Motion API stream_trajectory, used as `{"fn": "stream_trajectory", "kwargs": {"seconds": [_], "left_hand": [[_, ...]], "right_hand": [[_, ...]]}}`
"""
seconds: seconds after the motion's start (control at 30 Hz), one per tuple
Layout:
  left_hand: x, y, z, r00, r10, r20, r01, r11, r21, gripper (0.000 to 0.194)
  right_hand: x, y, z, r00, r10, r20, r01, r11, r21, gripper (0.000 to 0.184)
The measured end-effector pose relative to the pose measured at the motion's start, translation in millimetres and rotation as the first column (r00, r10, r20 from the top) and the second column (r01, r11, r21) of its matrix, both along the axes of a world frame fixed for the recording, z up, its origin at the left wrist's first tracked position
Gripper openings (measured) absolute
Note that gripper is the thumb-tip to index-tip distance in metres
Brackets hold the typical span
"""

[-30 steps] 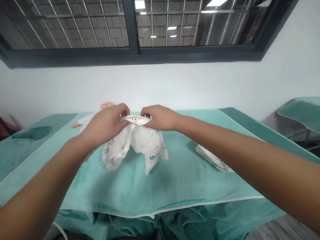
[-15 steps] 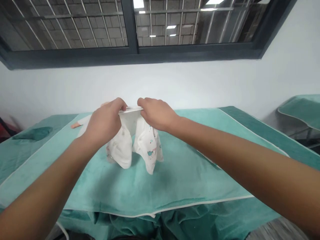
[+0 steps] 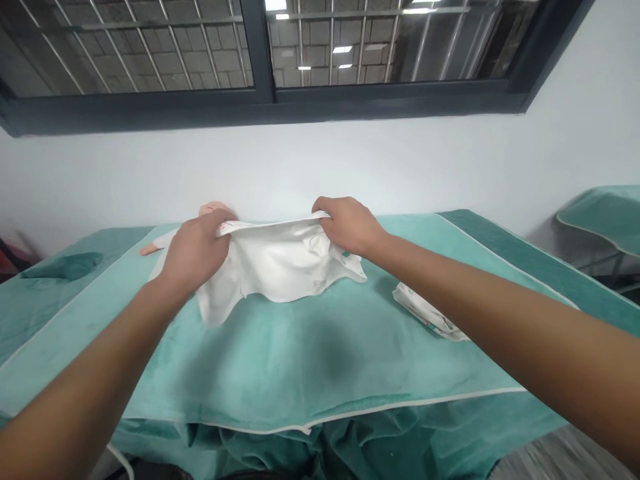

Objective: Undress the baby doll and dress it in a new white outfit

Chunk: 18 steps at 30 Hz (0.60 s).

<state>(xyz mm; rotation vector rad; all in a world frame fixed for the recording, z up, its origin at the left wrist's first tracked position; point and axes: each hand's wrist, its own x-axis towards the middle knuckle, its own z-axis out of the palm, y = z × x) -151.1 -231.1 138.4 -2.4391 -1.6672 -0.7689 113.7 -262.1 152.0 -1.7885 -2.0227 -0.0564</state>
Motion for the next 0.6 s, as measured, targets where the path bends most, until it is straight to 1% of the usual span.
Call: {"fn": "stream_trajectory", "kwargs": {"seconds": [0.07, 0.13, 0.2, 0.27, 0.33, 0.4, 0.43, 0.47, 0.5, 0.53, 0.57, 0.6], "left_hand": [[-2.7, 1.7, -1.2, 0.999, 0.035, -0.017, -0.036, 0.999, -0.03, 0.035], [-7.1, 4.0, -4.9, 0.993, 0.077, -0.086, -0.085, 0.993, -0.088, 0.036], [-11.2, 5.1, -9.6, 0.982, 0.105, -0.157, -0.131, 0.978, -0.165, 0.038], [-13.6, 3.8, -11.9, 0.972, 0.123, -0.198, -0.175, 0.946, -0.273, 0.04], [-14.4, 1.5, -9.8, 0.969, 0.112, -0.221, -0.198, 0.885, -0.421, 0.044], [-15.1, 0.9, -5.2, 0.974, 0.04, -0.225, -0.163, 0.811, -0.562, 0.046], [-15.6, 2.2, -3.3, 0.974, -0.003, -0.225, -0.137, 0.784, -0.606, 0.045], [-16.1, 4.7, -2.6, 0.973, -0.041, -0.226, -0.113, 0.768, -0.63, 0.045], [-16.4, 8.4, -3.7, 0.971, -0.07, -0.227, -0.094, 0.765, -0.637, 0.044], [-16.2, 12.8, -7.1, 0.969, -0.082, -0.232, -0.086, 0.77, -0.633, 0.043], [-15.2, 17.4, -12.8, 0.967, -0.07, -0.243, -0.098, 0.782, -0.616, 0.042], [-13.2, 21.5, -21.0, 0.966, -0.046, -0.256, -0.117, 0.802, -0.585, 0.042]], "right_hand": [[3.0, -0.8, 1.4, 0.999, -0.04, -0.01, 0.04, 0.998, -0.057, 0.035], [9.7, -0.4, 1.0, 0.995, -0.082, 0.058, 0.091, 0.981, -0.171, 0.035], [19.9, 1.3, -0.9, 0.985, -0.081, 0.153, 0.126, 0.942, -0.31, 0.033], [31.2, 3.3, -2.7, 0.974, -0.029, 0.226, 0.126, 0.894, -0.43, 0.033], [41.2, 5.0, -3.1, 0.965, 0.041, 0.26, 0.109, 0.835, -0.539, 0.033], [48.5, 6.9, -2.1, 0.962, 0.114, 0.247, 0.08, 0.751, -0.656, 0.03], [51.1, 8.4, -1.9, 0.963, 0.141, 0.231, 0.068, 0.702, -0.709, 0.028], [52.9, 10.3, -2.5, 0.963, 0.16, 0.217, 0.061, 0.654, -0.754, 0.025], [54.0, 12.7, -4.2, 0.963, 0.17, 0.21, 0.063, 0.615, -0.786, 0.023], [54.1, 15.6, -7.5, 0.961, 0.17, 0.217, 0.074, 0.597, -0.799, 0.022], [53.2, 18.8, -12.5, 0.958, 0.152, 0.242, 0.1, 0.615, -0.782, 0.022], [50.9, 21.8, -19.4, 0.952, 0.114, 0.282, 0.139, 0.663, -0.736, 0.023]]}}
